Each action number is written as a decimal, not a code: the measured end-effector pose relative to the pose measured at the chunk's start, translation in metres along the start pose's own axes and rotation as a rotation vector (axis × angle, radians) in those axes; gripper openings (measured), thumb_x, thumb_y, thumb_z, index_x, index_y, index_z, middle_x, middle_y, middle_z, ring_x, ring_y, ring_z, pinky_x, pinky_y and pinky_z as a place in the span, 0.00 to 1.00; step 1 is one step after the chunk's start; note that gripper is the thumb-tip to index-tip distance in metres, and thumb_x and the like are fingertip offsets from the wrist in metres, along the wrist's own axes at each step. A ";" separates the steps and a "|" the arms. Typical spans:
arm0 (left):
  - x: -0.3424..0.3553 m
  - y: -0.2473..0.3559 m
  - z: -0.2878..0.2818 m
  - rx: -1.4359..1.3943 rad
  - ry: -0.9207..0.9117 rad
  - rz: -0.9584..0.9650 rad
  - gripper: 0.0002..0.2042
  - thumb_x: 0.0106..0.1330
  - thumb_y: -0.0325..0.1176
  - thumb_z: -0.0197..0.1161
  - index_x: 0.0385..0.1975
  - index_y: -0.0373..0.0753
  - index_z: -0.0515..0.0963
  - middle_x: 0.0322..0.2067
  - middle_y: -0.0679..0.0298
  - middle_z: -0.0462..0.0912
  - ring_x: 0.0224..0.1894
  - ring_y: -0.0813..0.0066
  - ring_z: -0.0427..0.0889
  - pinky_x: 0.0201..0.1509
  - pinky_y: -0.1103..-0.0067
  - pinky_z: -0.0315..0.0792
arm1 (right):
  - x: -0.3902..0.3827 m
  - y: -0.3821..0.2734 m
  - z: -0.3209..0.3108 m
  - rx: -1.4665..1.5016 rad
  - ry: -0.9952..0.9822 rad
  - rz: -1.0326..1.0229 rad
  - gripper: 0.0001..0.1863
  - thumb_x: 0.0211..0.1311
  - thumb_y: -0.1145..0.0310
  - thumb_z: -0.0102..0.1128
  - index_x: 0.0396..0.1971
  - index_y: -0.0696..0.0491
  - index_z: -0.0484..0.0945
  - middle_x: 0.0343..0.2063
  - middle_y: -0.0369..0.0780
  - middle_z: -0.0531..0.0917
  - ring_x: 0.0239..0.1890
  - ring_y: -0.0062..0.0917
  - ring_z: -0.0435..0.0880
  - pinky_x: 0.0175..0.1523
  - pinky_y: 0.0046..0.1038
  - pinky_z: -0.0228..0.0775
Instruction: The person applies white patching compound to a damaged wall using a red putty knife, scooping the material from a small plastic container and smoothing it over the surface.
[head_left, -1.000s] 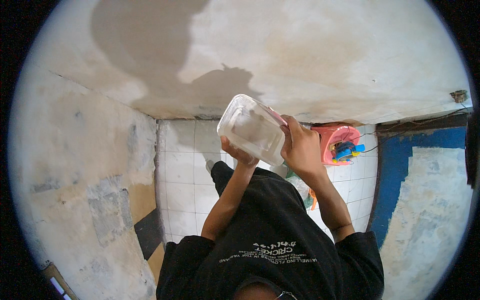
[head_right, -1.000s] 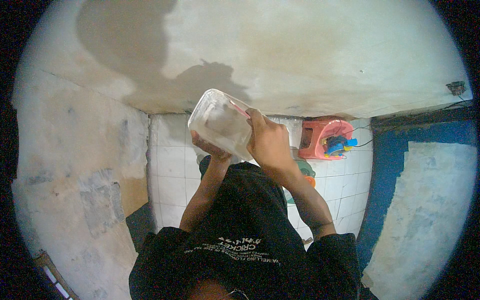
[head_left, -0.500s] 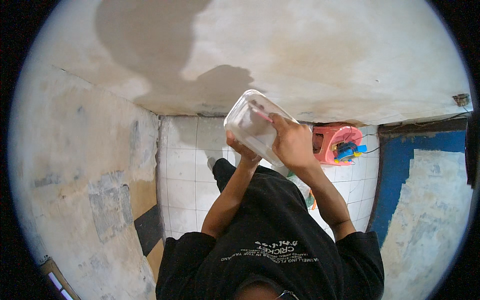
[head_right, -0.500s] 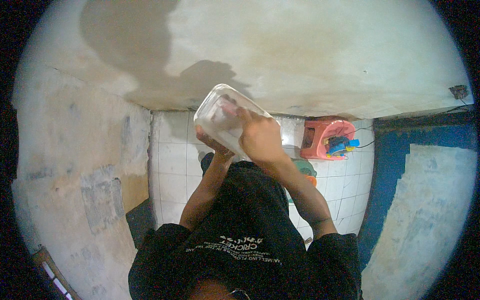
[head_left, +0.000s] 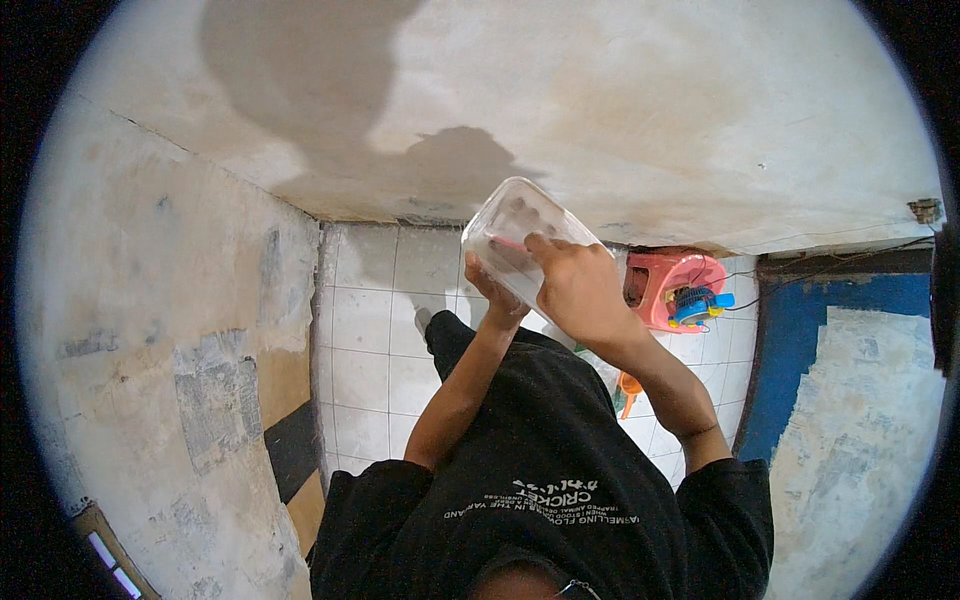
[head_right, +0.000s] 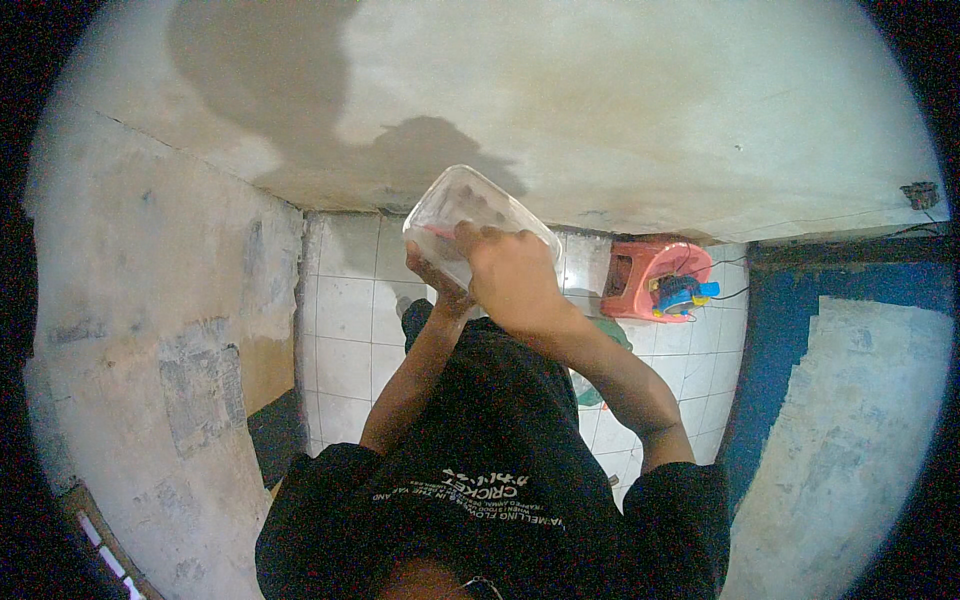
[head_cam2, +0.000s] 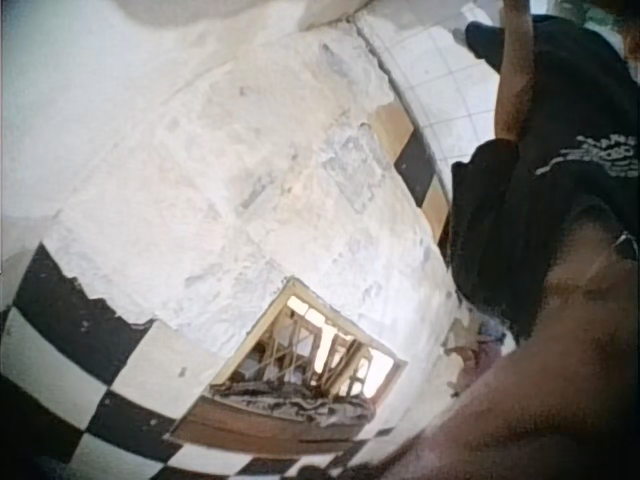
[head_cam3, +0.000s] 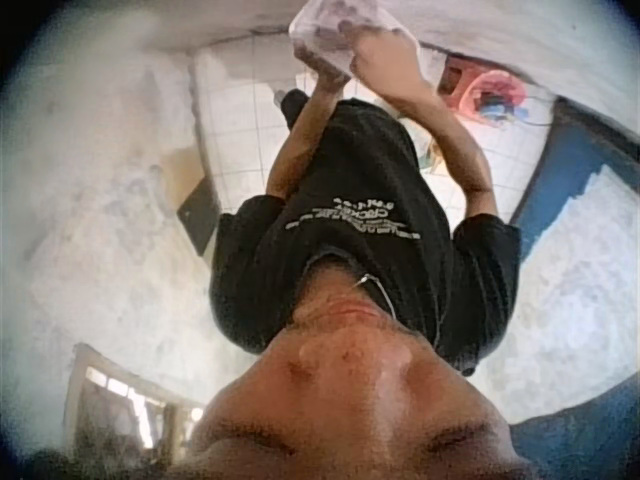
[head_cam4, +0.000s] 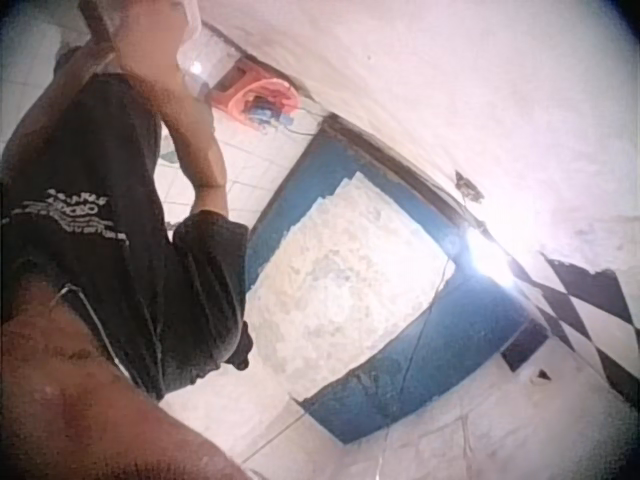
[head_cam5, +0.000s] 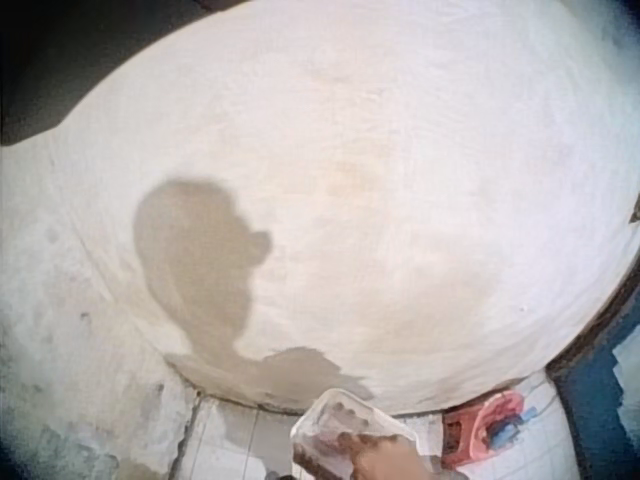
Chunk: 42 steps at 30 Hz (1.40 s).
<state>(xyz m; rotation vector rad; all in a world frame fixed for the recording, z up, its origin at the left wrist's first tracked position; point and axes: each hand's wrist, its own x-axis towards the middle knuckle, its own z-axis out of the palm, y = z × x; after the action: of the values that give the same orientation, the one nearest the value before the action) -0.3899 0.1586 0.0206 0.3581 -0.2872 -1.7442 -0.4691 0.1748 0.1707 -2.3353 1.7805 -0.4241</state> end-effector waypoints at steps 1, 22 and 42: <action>0.001 -0.001 -0.001 -0.046 -0.023 -0.004 0.41 0.54 0.72 0.37 0.56 0.42 0.64 0.52 0.58 0.69 0.53 0.60 0.69 0.58 0.64 0.64 | 0.000 -0.001 -0.001 0.014 -0.025 -0.012 0.16 0.39 0.80 0.53 0.34 0.56 0.73 0.23 0.47 0.80 0.26 0.41 0.81 0.31 0.40 0.72; -0.004 -0.007 -0.008 0.045 -0.082 0.028 0.42 0.54 0.72 0.38 0.59 0.43 0.61 0.56 0.58 0.66 0.57 0.61 0.67 0.60 0.64 0.62 | 0.006 0.005 -0.002 -0.097 -0.011 0.072 0.15 0.37 0.80 0.53 0.32 0.58 0.74 0.18 0.48 0.79 0.23 0.41 0.80 0.30 0.40 0.70; 0.004 -0.009 0.005 -0.047 0.037 0.015 0.40 0.55 0.70 0.39 0.54 0.39 0.66 0.48 0.59 0.73 0.49 0.64 0.73 0.52 0.68 0.69 | -0.001 0.008 -0.003 0.216 0.038 0.146 0.11 0.42 0.79 0.52 0.31 0.61 0.71 0.18 0.54 0.76 0.24 0.52 0.76 0.30 0.45 0.68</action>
<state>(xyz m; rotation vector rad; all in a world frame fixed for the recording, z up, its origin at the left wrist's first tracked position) -0.4005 0.1562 0.0213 0.3523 -0.2213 -1.7246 -0.4780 0.1738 0.1713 -2.0502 1.8073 -0.6087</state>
